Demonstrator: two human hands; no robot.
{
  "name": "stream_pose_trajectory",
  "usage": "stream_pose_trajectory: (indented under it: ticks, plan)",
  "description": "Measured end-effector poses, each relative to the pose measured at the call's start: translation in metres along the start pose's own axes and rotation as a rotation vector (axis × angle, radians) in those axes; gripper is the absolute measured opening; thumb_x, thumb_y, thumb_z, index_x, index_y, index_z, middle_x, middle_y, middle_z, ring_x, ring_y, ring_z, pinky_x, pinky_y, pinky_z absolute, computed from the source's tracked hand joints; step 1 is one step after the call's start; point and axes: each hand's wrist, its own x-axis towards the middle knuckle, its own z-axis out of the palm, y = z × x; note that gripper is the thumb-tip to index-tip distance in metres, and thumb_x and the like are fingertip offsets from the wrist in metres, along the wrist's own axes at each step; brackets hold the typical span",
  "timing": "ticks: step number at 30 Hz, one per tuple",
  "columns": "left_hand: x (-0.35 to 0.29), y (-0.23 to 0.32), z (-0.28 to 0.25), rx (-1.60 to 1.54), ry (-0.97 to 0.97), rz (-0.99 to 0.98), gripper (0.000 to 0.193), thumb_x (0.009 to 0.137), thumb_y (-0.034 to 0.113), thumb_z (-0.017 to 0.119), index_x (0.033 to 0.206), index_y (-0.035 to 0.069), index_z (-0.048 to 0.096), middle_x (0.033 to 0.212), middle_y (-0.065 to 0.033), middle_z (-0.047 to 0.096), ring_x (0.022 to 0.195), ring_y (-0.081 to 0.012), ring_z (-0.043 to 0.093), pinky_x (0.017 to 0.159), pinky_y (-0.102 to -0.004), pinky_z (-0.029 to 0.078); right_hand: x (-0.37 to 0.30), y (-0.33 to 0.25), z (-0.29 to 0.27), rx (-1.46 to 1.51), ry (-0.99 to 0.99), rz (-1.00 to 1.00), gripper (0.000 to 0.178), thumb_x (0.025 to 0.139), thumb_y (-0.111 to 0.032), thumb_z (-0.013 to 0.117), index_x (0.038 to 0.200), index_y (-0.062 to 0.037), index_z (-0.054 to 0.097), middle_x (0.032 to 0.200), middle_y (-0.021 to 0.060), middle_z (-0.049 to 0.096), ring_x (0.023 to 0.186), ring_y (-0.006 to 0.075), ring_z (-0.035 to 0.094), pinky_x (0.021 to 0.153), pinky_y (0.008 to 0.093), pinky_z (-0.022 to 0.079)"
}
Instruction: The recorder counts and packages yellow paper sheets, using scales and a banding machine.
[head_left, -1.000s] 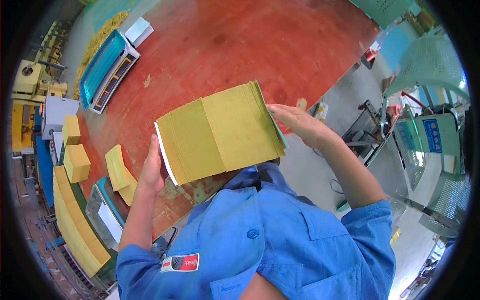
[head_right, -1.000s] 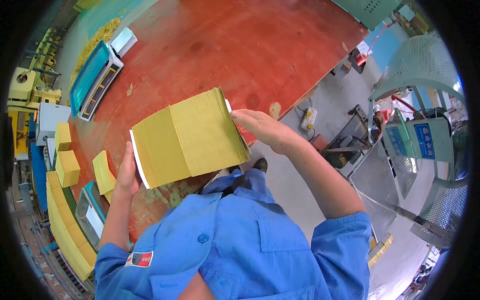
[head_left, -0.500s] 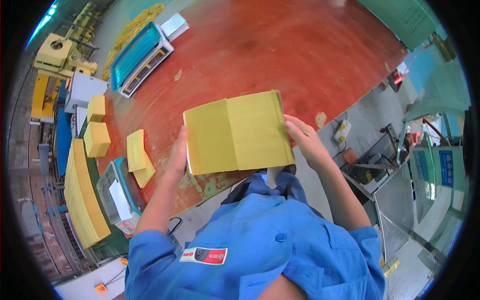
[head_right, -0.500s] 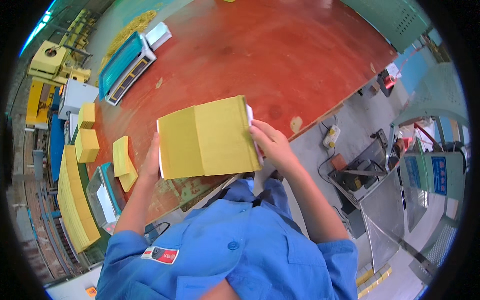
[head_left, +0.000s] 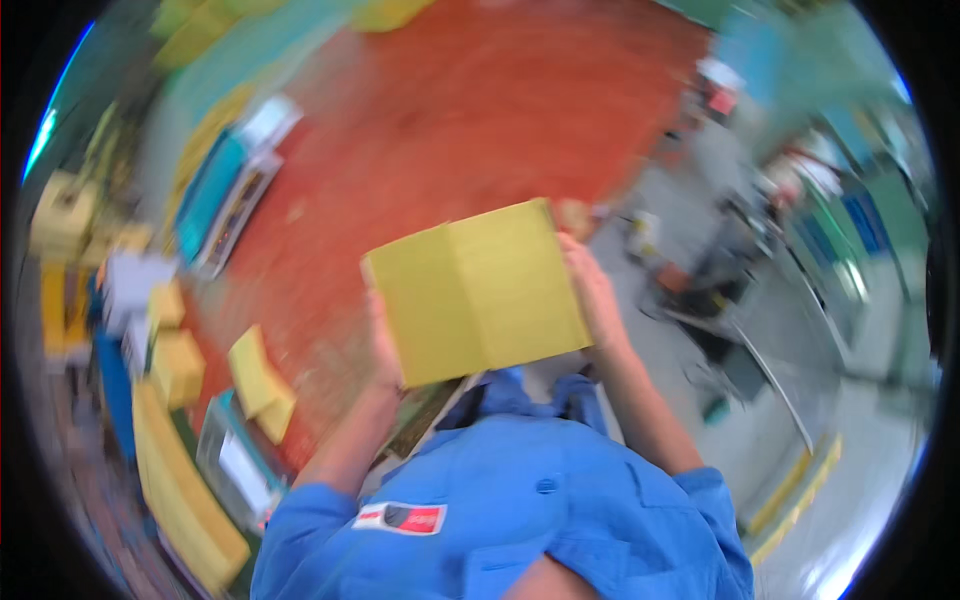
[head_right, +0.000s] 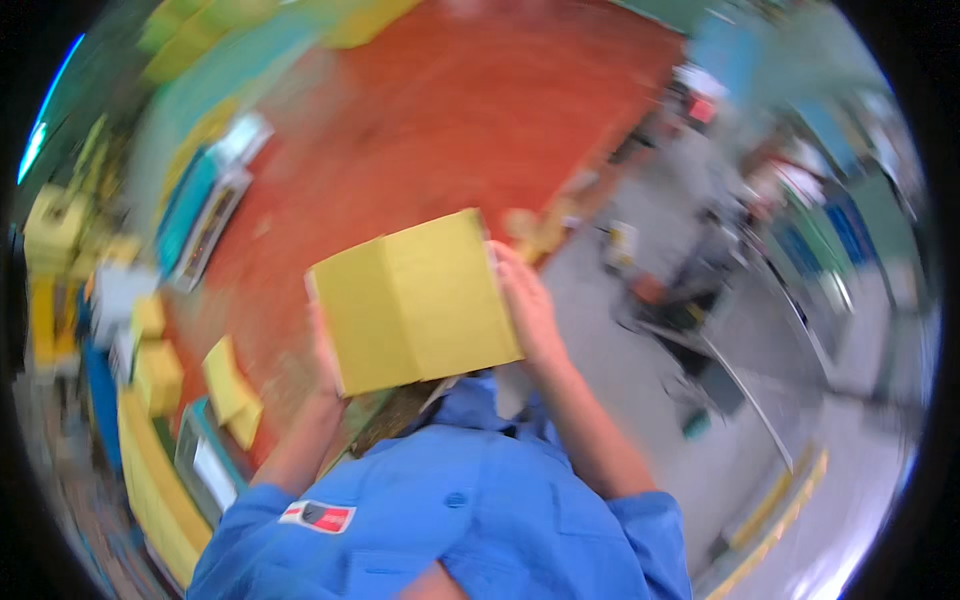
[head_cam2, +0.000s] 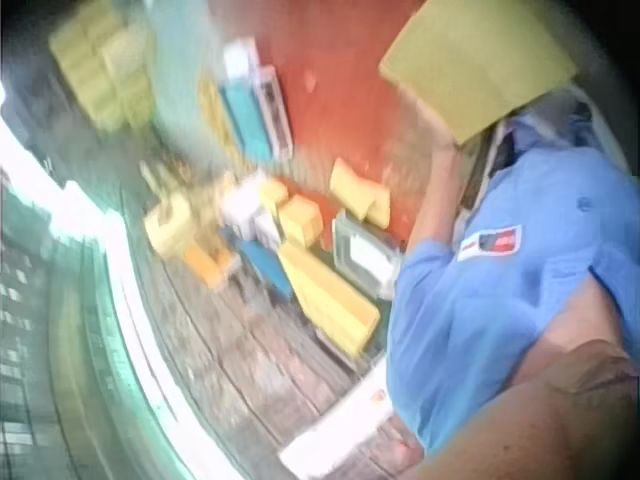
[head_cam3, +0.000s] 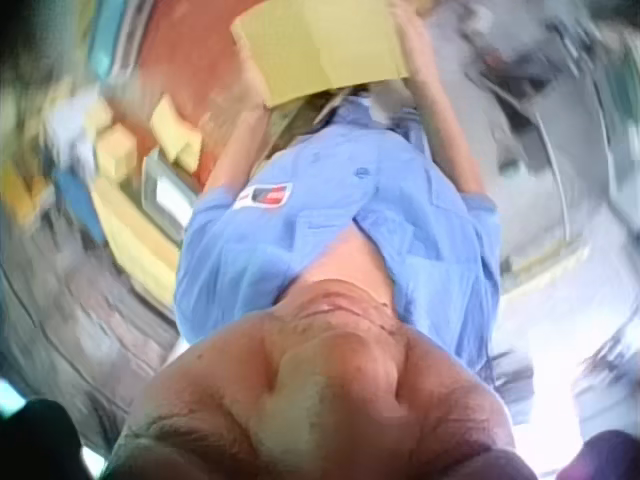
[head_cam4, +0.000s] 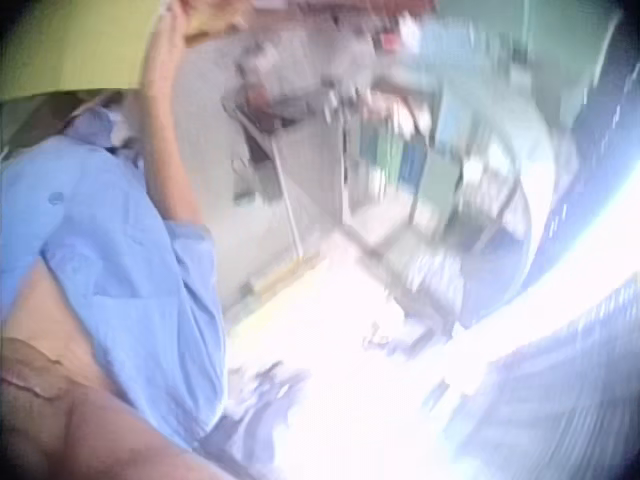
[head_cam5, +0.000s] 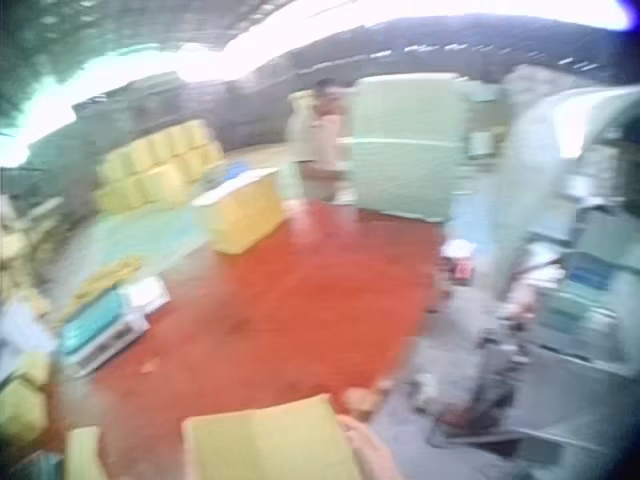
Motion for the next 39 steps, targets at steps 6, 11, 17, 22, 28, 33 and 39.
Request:
stream_pose_trajectory:
  ticks: [6,11,17,22,28,33,39]
  plan:
    - [-0.025,-0.086,0.131,0.2,-0.43,-0.14,0.067,0.105,0.053,0.018,0.146,0.003,0.037,0.144,-0.0099,0.047,0.131,-0.025,0.046,0.11,-0.038,0.037,-0.129,-0.04,-0.142,0.075,0.285,-0.089,0.043,0.103,-0.026,0.046,0.138,-0.0018,0.048,0.131,0.0057,0.056,0.122,0.0133,0.049,0.103,0.0288,0.039]
    - [-0.041,-0.236,0.251,0.272,-0.548,-0.46,0.062,0.106,0.049,0.024,0.146,0.004,0.036,0.143,-0.0093,0.046,0.131,-0.0222,0.044,0.109,-0.0363,0.035,-0.247,-0.059,-0.296,0.188,0.584,-0.135,0.041,0.102,-0.022,0.046,0.137,-0.0014,0.049,0.129,0.0062,0.057,0.12,0.0136,0.051,0.102,0.0287,0.04]
    - [-0.063,-0.412,0.375,0.369,-0.711,-0.282,0.065,0.103,0.054,0.029,0.145,0.005,0.037,0.14,-0.0084,0.048,0.128,-0.0215,0.047,0.106,-0.0367,0.039,-0.335,-0.114,-0.473,0.037,0.78,-0.354,0.036,0.103,-0.016,0.044,0.135,-0.0013,0.053,0.122,0.0051,0.06,0.112,0.0118,0.055,0.096,0.0263,0.044]
    - [-0.053,-0.49,0.46,0.364,-0.766,-0.257,0.068,0.102,0.057,0.03,0.144,0.003,0.04,0.138,-0.0091,0.05,0.127,-0.0216,0.048,0.105,-0.0361,0.04,-0.326,-0.132,-0.591,0.087,0.71,-0.458,0.034,0.102,-0.012,0.044,0.131,0.0,0.055,0.115,0.0046,0.063,0.101,0.0101,0.058,0.086,0.0244,0.048]
    - [-0.008,-0.542,0.495,0.508,-0.694,-0.535,0.065,0.104,0.053,0.03,0.141,0.001,0.042,0.133,-0.0097,0.054,0.121,-0.0206,0.053,0.103,-0.0349,0.042,-0.288,-0.113,-0.659,0.255,0.875,-0.048,0.028,0.096,-0.016,0.056,0.119,-0.0003,0.06,0.103,0.0058,0.066,0.087,0.0128,0.063,0.074,0.0266,0.052]
    - [0.016,-0.531,0.492,1.133,-0.853,0.004,0.056,0.105,0.045,0.035,0.137,0.001,0.049,0.128,-0.0139,0.059,0.12,-0.0239,0.055,0.101,-0.0339,0.042,-0.296,-0.129,-0.667,0.03,0.909,0.116,0.029,0.097,-0.02,0.055,0.119,-0.002,0.062,0.099,0.0029,0.066,0.086,0.0106,0.061,0.074,0.0252,0.05]
    - [0.037,-0.459,0.536,1.114,-0.927,-0.948,0.067,0.094,0.051,0.055,0.139,0.001,0.048,0.126,-0.0146,0.06,0.116,-0.0268,0.059,0.074,-0.0349,0.058,-0.304,-0.155,-0.677,-0.255,0.843,0.232,0.029,0.097,-0.022,0.055,0.114,-0.0011,0.066,0.099,0.0013,0.066,0.089,0.0089,0.058,0.079,0.0251,0.048]
